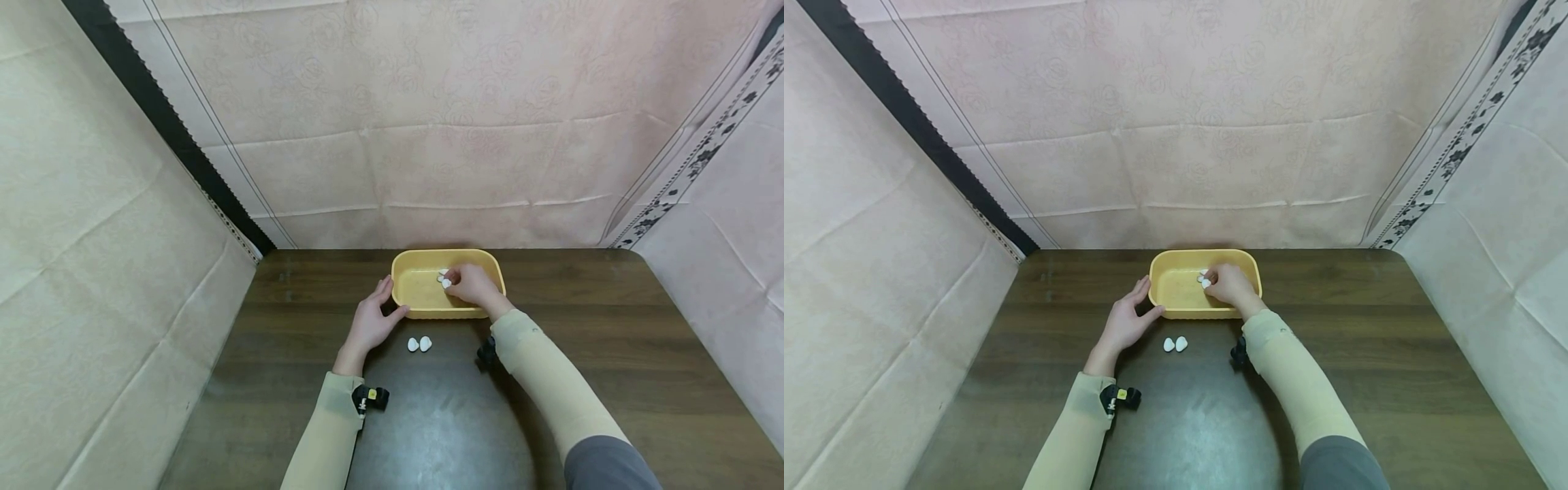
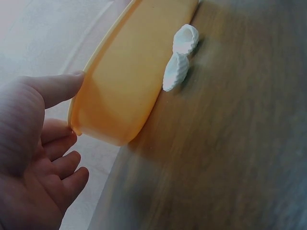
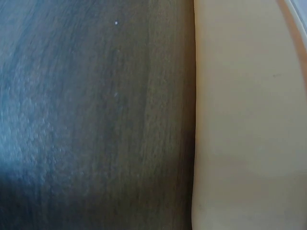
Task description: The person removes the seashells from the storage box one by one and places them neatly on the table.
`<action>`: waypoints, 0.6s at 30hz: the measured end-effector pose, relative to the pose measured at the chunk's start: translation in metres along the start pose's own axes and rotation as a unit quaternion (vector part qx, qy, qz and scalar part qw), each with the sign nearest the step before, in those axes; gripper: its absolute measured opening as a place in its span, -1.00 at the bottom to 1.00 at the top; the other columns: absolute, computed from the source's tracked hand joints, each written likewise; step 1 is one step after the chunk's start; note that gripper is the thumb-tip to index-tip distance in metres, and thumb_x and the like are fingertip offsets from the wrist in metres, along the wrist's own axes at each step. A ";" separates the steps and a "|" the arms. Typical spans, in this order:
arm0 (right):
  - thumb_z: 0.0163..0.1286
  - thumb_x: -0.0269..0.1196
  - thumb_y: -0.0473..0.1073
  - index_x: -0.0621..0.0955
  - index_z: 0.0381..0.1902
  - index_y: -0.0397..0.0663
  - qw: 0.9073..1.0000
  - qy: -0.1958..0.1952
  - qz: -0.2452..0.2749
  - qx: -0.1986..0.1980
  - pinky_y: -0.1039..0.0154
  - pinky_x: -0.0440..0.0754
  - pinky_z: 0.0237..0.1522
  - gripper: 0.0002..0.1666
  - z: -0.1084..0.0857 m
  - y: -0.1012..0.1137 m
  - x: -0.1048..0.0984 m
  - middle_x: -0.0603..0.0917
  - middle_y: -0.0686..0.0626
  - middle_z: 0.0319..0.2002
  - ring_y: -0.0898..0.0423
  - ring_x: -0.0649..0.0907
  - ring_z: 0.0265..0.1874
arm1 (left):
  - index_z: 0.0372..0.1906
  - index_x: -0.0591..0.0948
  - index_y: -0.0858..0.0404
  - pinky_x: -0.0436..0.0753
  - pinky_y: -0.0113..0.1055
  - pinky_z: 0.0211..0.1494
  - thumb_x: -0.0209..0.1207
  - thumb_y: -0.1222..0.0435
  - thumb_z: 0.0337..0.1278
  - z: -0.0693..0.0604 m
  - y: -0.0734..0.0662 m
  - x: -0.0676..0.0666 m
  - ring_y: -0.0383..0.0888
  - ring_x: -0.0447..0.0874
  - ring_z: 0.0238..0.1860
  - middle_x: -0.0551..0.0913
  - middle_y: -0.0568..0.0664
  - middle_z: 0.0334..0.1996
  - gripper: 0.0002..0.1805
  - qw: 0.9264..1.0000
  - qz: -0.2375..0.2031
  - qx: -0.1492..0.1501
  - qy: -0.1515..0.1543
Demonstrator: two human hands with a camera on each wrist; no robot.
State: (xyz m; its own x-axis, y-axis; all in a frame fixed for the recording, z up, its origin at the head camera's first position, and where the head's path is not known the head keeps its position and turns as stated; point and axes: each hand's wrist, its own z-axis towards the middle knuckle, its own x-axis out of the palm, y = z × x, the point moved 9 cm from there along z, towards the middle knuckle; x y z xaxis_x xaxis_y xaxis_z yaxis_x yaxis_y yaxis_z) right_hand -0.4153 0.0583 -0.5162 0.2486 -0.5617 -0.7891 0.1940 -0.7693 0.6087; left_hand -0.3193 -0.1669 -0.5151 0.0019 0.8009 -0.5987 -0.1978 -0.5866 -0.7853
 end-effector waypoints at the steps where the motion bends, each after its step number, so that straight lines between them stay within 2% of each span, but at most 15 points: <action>1: 0.37 0.48 -0.17 0.76 -0.04 -0.15 1.000 0.000 0.000 0.001 0.07 0.64 -0.03 -0.74 0.000 0.000 0.000 0.74 -0.06 -0.18 -0.02 0.64 -0.18 | 0.63 0.29 0.30 0.19 -0.05 0.66 0.38 0.10 0.44 0.000 0.000 0.000 -0.04 0.11 0.67 0.24 0.01 0.66 -0.16 1.000 0.000 0.000 0.000; 10: 0.35 0.48 -0.16 0.78 -0.08 -0.16 1.000 -0.008 -0.010 -0.016 0.11 0.65 -0.11 -0.75 -0.002 0.001 -0.001 0.77 -0.02 -0.21 0.03 0.66 -0.23 | 0.63 0.29 0.30 0.21 -0.03 0.66 0.38 0.10 0.44 -0.001 -0.001 0.000 -0.02 0.11 0.67 0.26 0.06 0.66 -0.16 1.000 0.000 0.003 0.003; 15: 0.36 0.47 -0.16 0.78 -0.09 -0.17 1.000 -0.013 0.018 -0.010 0.16 0.63 -0.24 -0.76 -0.006 0.004 -0.006 0.76 -0.04 -0.23 0.03 0.66 -0.28 | 0.64 0.29 0.29 0.20 -0.03 0.66 0.38 0.09 0.45 0.000 0.001 0.001 -0.03 0.10 0.68 0.25 0.04 0.66 -0.16 1.000 0.001 -0.001 0.003; 18: 0.36 0.46 -0.16 0.78 -0.05 -0.20 0.999 -0.019 0.030 -0.015 0.17 0.62 -0.24 -0.73 -0.009 0.008 -0.011 0.77 -0.06 -0.21 0.02 0.66 -0.26 | 0.64 0.29 0.29 0.20 0.00 0.66 0.38 0.09 0.45 0.001 0.002 0.001 -0.02 0.10 0.68 0.25 0.07 0.66 -0.16 1.000 -0.002 -0.001 0.001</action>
State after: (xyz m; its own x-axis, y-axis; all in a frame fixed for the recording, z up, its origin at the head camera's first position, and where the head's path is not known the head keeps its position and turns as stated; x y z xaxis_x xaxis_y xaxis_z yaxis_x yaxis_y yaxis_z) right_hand -0.4084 0.0608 -0.5014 0.2253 -0.6178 -0.7534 0.2075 -0.7251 0.6566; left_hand -0.3203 -0.1673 -0.5170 0.0042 0.8031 -0.5958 -0.1961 -0.5836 -0.7880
